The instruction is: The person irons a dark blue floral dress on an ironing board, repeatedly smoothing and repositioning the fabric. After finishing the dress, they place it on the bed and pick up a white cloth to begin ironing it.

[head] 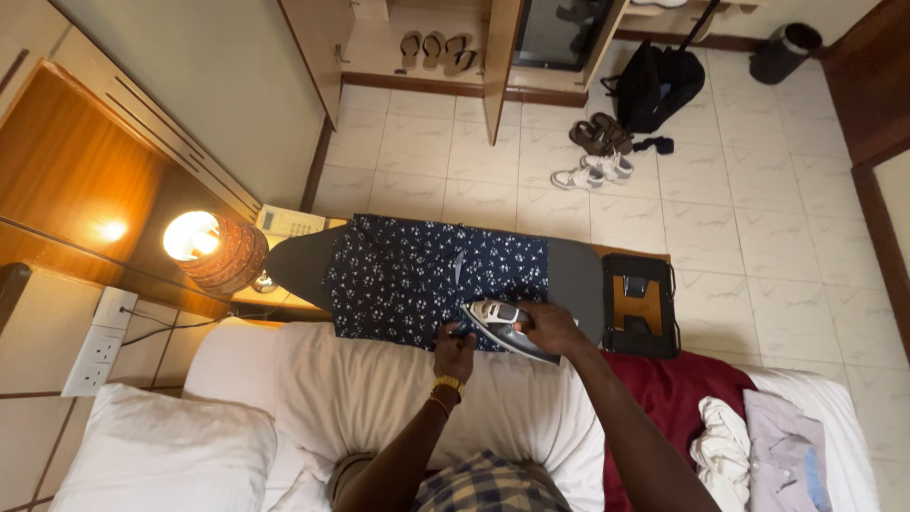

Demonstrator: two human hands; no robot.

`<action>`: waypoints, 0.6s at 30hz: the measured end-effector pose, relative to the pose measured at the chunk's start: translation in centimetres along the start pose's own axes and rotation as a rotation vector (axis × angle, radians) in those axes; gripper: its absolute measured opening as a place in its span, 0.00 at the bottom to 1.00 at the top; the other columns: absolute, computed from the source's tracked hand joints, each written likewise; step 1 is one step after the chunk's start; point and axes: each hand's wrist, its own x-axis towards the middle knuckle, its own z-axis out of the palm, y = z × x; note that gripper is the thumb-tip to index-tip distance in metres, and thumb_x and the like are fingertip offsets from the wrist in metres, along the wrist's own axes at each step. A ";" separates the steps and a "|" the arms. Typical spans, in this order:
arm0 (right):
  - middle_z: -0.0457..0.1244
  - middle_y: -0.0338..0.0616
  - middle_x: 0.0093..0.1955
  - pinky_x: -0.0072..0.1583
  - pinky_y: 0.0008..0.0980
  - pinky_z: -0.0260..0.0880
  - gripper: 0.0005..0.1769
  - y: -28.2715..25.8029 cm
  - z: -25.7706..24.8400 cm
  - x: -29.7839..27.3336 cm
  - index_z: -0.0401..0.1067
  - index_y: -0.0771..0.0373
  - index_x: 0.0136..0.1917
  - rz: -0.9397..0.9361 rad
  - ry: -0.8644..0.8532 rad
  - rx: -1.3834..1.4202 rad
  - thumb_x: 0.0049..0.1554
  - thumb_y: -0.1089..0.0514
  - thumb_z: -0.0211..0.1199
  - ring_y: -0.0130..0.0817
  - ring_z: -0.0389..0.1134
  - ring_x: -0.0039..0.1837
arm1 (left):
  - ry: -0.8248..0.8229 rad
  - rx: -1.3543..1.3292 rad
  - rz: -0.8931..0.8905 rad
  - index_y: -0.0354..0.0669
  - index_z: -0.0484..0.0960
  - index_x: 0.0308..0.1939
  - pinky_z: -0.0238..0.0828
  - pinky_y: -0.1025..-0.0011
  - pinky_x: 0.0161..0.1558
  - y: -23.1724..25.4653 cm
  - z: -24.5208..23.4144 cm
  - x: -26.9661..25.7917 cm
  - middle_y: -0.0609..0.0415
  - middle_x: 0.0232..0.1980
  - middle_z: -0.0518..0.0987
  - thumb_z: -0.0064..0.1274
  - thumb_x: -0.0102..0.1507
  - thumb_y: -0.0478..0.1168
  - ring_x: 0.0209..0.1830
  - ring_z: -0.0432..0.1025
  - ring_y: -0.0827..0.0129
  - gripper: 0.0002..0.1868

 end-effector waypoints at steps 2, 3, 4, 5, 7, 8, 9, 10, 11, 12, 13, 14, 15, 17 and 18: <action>0.69 0.46 0.61 0.64 0.41 0.69 0.25 0.0 -0.1 0.1 0.71 0.49 0.68 -0.006 -0.016 0.000 0.56 0.55 0.61 0.44 0.71 0.62 | -0.008 -0.084 0.070 0.38 0.75 0.56 0.75 0.67 0.41 -1.9 0.5 0.4 0.58 0.35 0.81 0.63 0.60 0.46 0.36 0.77 0.67 0.25; 0.69 0.46 0.61 0.64 0.41 0.68 0.25 0.0 0.2 -0.3 0.71 0.49 0.68 -0.019 -0.009 0.015 0.56 0.53 0.61 0.45 0.71 0.62 | -0.012 -0.117 0.086 0.37 0.76 0.55 0.74 0.68 0.40 -2.5 0.5 0.6 0.59 0.35 0.81 0.64 0.60 0.46 0.35 0.76 0.68 0.24; 0.69 0.47 0.61 0.63 0.42 0.68 0.25 -0.1 0.1 -0.1 0.70 0.50 0.67 -0.036 0.007 0.025 0.56 0.52 0.62 0.45 0.71 0.62 | -0.014 -0.155 0.113 0.37 0.76 0.53 0.74 0.68 0.39 -2.5 0.6 1.4 0.59 0.35 0.81 0.64 0.61 0.46 0.34 0.76 0.70 0.23; 0.69 0.47 0.61 0.63 0.42 0.68 0.25 -0.1 -0.1 0.0 0.70 0.51 0.67 -0.053 0.023 0.036 0.56 0.51 0.63 0.46 0.70 0.62 | -0.135 -0.185 0.053 0.36 0.75 0.52 0.72 0.67 0.37 -2.4 0.4 1.9 0.57 0.32 0.79 0.62 0.62 0.46 0.31 0.74 0.69 0.21; 0.69 0.46 0.61 0.63 0.41 0.68 0.26 -0.1 -0.4 -0.1 0.71 0.49 0.67 -0.049 0.011 0.050 0.54 0.53 0.63 0.45 0.70 0.62 | -0.373 -0.242 -0.075 0.34 0.73 0.49 0.68 0.64 0.32 -2.2 -0.7 1.9 0.53 0.26 0.77 0.59 0.66 0.45 0.26 0.70 0.67 0.18; 0.69 0.45 0.61 0.63 0.41 0.68 0.27 -0.2 -0.5 -0.2 0.71 0.48 0.67 -0.046 0.003 0.059 0.53 0.54 0.63 0.44 0.70 0.62 | -0.375 -0.181 -0.072 0.37 0.74 0.49 0.68 0.65 0.32 -1.8 -1.3 1.7 0.54 0.25 0.77 0.56 0.66 0.45 0.25 0.71 0.68 0.16; 0.69 0.45 0.61 0.64 0.41 0.68 0.26 -0.3 -0.4 -0.3 0.71 0.49 0.67 -0.032 -0.012 0.045 0.55 0.52 0.63 0.45 0.70 0.62 | -0.376 -0.120 -0.069 0.40 0.74 0.48 0.69 0.66 0.33 -1.4 -1.9 1.6 0.55 0.25 0.77 0.53 0.66 0.46 0.24 0.71 0.70 0.14; 0.69 0.46 0.61 0.64 0.42 0.67 0.25 -0.3 -0.4 -0.3 0.70 0.50 0.67 -0.015 -0.024 0.032 0.56 0.50 0.63 0.45 0.69 0.63 | -0.380 -0.059 -0.063 0.43 0.74 0.47 0.70 0.67 0.33 -0.8 -2.3 1.7 0.56 0.24 0.77 0.50 0.67 0.47 0.23 0.72 0.71 0.12; 0.68 0.46 0.62 0.64 0.42 0.67 0.24 -0.3 -0.5 -0.2 0.70 0.50 0.67 0.001 -0.035 0.018 0.58 0.47 0.63 0.45 0.69 0.63 | -0.378 -0.032 -0.038 0.41 0.76 0.45 0.70 0.67 0.33 -0.3 -2.8 1.9 0.55 0.24 0.78 0.50 0.68 0.47 0.23 0.72 0.71 0.12; 0.68 0.46 0.62 0.64 0.42 0.67 0.24 -0.1 -0.4 -0.2 0.70 0.51 0.67 -0.020 -0.027 0.007 0.58 0.49 0.63 0.45 0.69 0.63 | -0.376 -0.004 -0.019 0.39 0.77 0.42 0.70 0.67 0.34 0.0 -3.4 1.8 0.54 0.24 0.78 0.49 0.69 0.47 0.23 0.73 0.71 0.14; 0.69 0.46 0.62 0.65 0.42 0.67 0.24 0.1 -0.4 -0.1 0.70 0.51 0.67 -0.041 -0.019 -0.005 0.58 0.50 0.63 0.45 0.69 0.63 | -0.374 0.023 0.001 0.36 0.78 0.39 0.70 0.68 0.34 0.2 -3.7 1.7 0.53 0.24 0.78 0.49 0.70 0.47 0.23 0.73 0.71 0.16; 0.69 0.46 0.62 0.65 0.42 0.67 0.24 0.3 -0.3 0.1 0.70 0.51 0.67 -0.065 -0.011 -0.019 0.57 0.51 0.62 0.45 0.69 0.63 | -0.367 0.054 -0.013 0.36 0.79 0.39 0.70 0.68 0.35 0.4 -3.8 1.7 0.53 0.24 0.79 0.49 0.69 0.48 0.24 0.73 0.72 0.17; 0.68 0.46 0.63 0.65 0.42 0.67 0.25 0.4 -0.1 0.1 0.70 0.51 0.68 -0.058 -0.007 -0.002 0.57 0.50 0.62 0.45 0.69 0.63 | -0.361 0.086 -0.026 0.37 0.79 0.39 0.70 0.69 0.35 0.6 -3.8 1.7 0.53 0.24 0.80 0.50 0.69 0.50 0.24 0.74 0.72 0.17; 0.68 0.46 0.64 0.64 0.42 0.67 0.25 0.7 0.2 0.3 0.69 0.51 0.68 -0.047 0.004 0.030 0.58 0.50 0.62 0.46 0.69 0.63 | -0.324 0.057 -0.043 0.35 0.81 0.38 0.70 0.70 0.36 0.4 -3.6 1.7 0.53 0.25 0.81 0.52 0.68 0.50 0.25 0.74 0.73 0.19; 0.68 0.47 0.64 0.65 0.42 0.67 0.25 0.7 0.2 0.4 0.70 0.51 0.68 -0.074 0.021 0.032 0.57 0.50 0.62 0.46 0.68 0.64 | -0.296 -0.001 -0.047 0.32 0.82 0.38 0.70 0.70 0.36 0.2 -3.2 1.6 0.52 0.25 0.81 0.54 0.68 0.50 0.26 0.74 0.72 0.20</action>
